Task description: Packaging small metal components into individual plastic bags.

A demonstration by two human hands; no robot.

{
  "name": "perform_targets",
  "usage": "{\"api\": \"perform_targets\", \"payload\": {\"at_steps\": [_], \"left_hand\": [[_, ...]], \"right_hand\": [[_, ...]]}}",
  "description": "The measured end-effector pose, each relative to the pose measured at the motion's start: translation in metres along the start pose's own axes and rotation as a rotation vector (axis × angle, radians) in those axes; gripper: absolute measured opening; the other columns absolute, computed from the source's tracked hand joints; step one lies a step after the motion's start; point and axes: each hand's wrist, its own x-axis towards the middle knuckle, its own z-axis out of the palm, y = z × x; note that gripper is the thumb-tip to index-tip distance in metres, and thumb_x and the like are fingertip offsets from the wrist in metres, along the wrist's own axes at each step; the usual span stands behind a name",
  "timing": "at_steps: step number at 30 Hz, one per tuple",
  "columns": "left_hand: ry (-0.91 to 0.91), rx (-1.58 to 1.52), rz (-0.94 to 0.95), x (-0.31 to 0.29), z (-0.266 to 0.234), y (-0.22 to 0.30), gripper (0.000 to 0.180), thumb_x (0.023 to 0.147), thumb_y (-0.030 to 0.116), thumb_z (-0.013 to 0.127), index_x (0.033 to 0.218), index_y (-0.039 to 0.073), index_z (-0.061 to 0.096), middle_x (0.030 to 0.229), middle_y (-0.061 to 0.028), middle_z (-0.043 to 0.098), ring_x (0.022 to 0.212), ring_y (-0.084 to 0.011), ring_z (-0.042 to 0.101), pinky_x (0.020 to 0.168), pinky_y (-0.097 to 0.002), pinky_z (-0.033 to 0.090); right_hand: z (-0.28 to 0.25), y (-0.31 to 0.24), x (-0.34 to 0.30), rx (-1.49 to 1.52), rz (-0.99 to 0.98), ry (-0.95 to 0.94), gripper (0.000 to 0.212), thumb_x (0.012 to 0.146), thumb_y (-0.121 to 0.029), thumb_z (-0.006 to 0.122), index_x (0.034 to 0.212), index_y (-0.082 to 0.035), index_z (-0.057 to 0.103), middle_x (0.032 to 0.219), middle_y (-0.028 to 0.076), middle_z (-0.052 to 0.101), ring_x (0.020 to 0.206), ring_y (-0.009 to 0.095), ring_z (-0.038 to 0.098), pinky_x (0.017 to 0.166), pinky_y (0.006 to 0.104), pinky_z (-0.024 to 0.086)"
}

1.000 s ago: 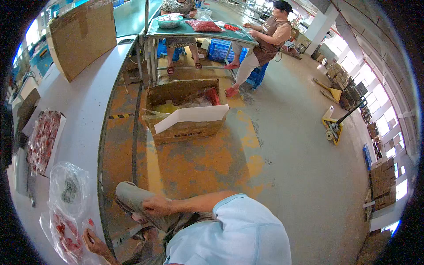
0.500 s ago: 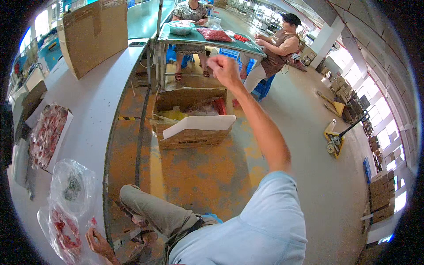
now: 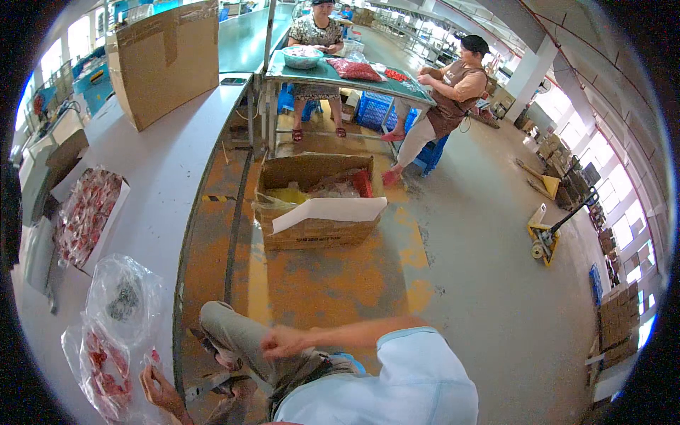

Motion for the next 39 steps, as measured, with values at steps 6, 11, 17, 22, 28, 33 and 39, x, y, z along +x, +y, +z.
{"api": "perform_targets", "payload": {"at_steps": [6,11,17,22,28,33,39], "left_hand": [[0.017,-0.03,-0.045,-0.001,-0.002,-0.004,0.011,0.094,-0.007,0.064,0.104,-0.008,0.067,0.092,-0.0187,0.065,0.082,-0.0342,0.064,0.07,-0.0427,0.053],[0.006,-0.014,-0.053,0.003,-0.005,0.002,0.01,0.095,-0.007,0.063,0.104,-0.008,0.067,0.092,-0.0181,0.065,0.081,-0.0338,0.064,0.07,-0.0422,0.053],[0.012,0.011,-0.036,0.0,-0.004,-0.002,0.01,0.096,-0.006,0.063,0.104,-0.007,0.068,0.093,-0.0177,0.066,0.082,-0.0333,0.065,0.071,-0.0422,0.053],[0.02,-0.011,-0.006,0.002,-0.004,0.001,0.009,0.096,-0.005,0.063,0.103,-0.007,0.067,0.093,-0.0178,0.066,0.081,-0.0336,0.064,0.071,-0.0425,0.053],[0.027,-0.011,0.002,0.003,-0.004,0.002,0.011,0.094,-0.008,0.063,0.104,-0.006,0.067,0.091,-0.0174,0.066,0.079,-0.0328,0.064,0.068,-0.0416,0.052],[0.041,0.002,0.032,0.005,-0.004,0.003,0.011,0.094,-0.007,0.064,0.104,-0.006,0.067,0.09,-0.0168,0.065,0.078,-0.0323,0.064,0.067,-0.0411,0.052],[0.036,-0.013,0.001,0.003,-0.005,0.004,0.01,0.094,-0.005,0.065,0.103,-0.006,0.068,0.09,-0.017,0.065,0.078,-0.0328,0.063,0.068,-0.0423,0.052]], "right_hand": [[0.035,0.037,0.007,-0.076,-0.032,0.089,0.02,0.092,-0.025,0.069,0.092,-0.005,0.068,0.074,0.015,0.066,0.064,0.031,0.062,0.062,0.0408,0.049],[0.033,0.037,0.006,-0.111,-0.046,0.124,0.021,0.093,-0.025,0.068,0.091,-0.004,0.066,0.072,0.014,0.064,0.063,0.028,0.06,0.061,0.0412,0.048],[0.038,0.042,0.004,-0.07,-0.023,0.141,0.022,0.094,-0.027,0.069,0.092,-0.005,0.067,0.072,0.013,0.064,0.063,0.025,0.06,0.061,0.0401,0.048],[0.034,0.039,0.003,-0.088,0.044,0.091,0.029,0.094,-0.035,0.067,0.092,-0.006,0.07,0.079,0.015,0.07,0.072,0.032,0.068,0.066,0.0447,0.051],[0.04,0.05,0.004,-0.077,-0.019,0.144,0.023,0.094,-0.028,0.069,0.093,-0.005,0.068,0.074,0.013,0.066,0.064,0.024,0.061,0.062,0.0388,0.049],[0.04,0.051,0.006,-0.1,-0.026,0.15,0.024,0.094,-0.028,0.069,0.093,-0.005,0.068,0.073,0.012,0.065,0.064,0.023,0.061,0.062,0.0383,0.049],[0.04,0.045,0.004,-0.068,-0.003,0.142,0.028,0.093,-0.032,0.067,0.089,-0.004,0.067,0.077,0.016,0.068,0.069,0.035,0.066,0.063,0.0466,0.049]]}}
